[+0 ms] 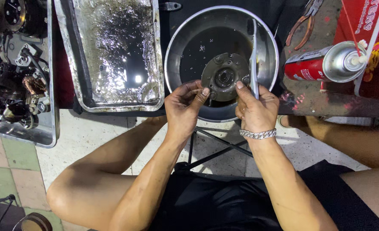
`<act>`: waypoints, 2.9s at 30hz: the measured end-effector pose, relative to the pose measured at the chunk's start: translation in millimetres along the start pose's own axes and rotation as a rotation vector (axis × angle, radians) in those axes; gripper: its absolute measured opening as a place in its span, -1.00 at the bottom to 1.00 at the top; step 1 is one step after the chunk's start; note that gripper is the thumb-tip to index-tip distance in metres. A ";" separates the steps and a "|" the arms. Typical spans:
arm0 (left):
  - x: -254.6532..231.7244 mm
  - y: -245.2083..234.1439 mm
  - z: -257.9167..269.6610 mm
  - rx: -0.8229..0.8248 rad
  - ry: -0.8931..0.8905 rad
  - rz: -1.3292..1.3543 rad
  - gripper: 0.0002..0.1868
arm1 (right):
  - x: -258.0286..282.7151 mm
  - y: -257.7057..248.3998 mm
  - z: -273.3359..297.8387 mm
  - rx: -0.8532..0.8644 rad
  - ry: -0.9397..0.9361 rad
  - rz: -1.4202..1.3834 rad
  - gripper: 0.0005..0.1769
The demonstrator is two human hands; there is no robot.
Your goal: The person scrubs a circular metal mechanical part submerged in a bowl of dark liquid using a toothbrush and a screwdriver. They rotate the part to clean different areas, then place it into a cardboard box and wipe their hands with a cloth.
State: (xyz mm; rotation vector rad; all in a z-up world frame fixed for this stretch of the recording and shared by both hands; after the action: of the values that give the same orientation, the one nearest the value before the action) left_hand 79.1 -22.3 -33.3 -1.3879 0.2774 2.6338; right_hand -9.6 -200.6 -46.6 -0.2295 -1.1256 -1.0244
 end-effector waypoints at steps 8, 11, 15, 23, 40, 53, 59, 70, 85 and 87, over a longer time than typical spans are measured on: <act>-3.2 3.7 2.8 0.017 0.026 -0.019 -0.72 | 4.8 0.4 0.6 -0.022 -0.029 0.024 -0.74; -4.7 4.2 3.3 0.008 0.045 -0.022 -0.73 | 5.1 2.1 -1.5 -0.013 -0.038 0.034 -0.72; -1.5 0.0 2.3 -0.035 0.023 -0.034 -0.74 | 6.0 3.7 -0.5 0.028 0.000 0.090 -0.78; -2.2 4.8 5.9 -0.009 0.066 -0.045 -0.74 | 1.2 -0.1 -3.8 -0.055 0.014 0.057 -0.75; 0.3 6.9 4.0 -0.011 0.008 -0.120 -0.74 | -0.9 -7.4 -13.9 0.021 -0.005 0.169 -0.68; 20.9 -14.7 -27.1 -0.032 -0.027 0.063 -0.75 | 32.8 -1.8 -9.3 0.130 -0.604 0.908 -0.55; 26.1 -20.7 -36.2 -0.090 -0.058 0.069 -0.77 | 32.1 6.2 37.5 0.210 -0.582 1.117 -0.73; -10.7 -29.6 -27.3 -0.188 0.133 -0.131 -0.75 | 45.5 3.3 44.3 0.383 -0.430 1.363 -0.68; -105.0 17.1 32.1 -0.314 0.860 -0.720 -0.83 | 84.7 -32.9 32.0 0.310 -0.650 1.223 -0.71; -88.5 19.9 2.4 -0.297 0.662 -0.771 -0.81 | 79.9 -34.9 28.1 0.291 -0.594 1.164 -0.71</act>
State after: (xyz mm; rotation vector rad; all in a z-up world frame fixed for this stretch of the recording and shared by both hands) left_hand 122.4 -45.3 43.1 -1.9219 -0.5083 1.5906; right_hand -50.1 -247.1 21.2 -0.8657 -1.3507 0.2719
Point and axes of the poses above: each hand's wrist, its own z-axis away from the middle knuckle, its own y-axis out of the palm, x = y × z, the point moved 9 cm from there along -z, towards the middle knuckle, and after that the axes turned 11 degrees about -y, right-handed, at the moved point
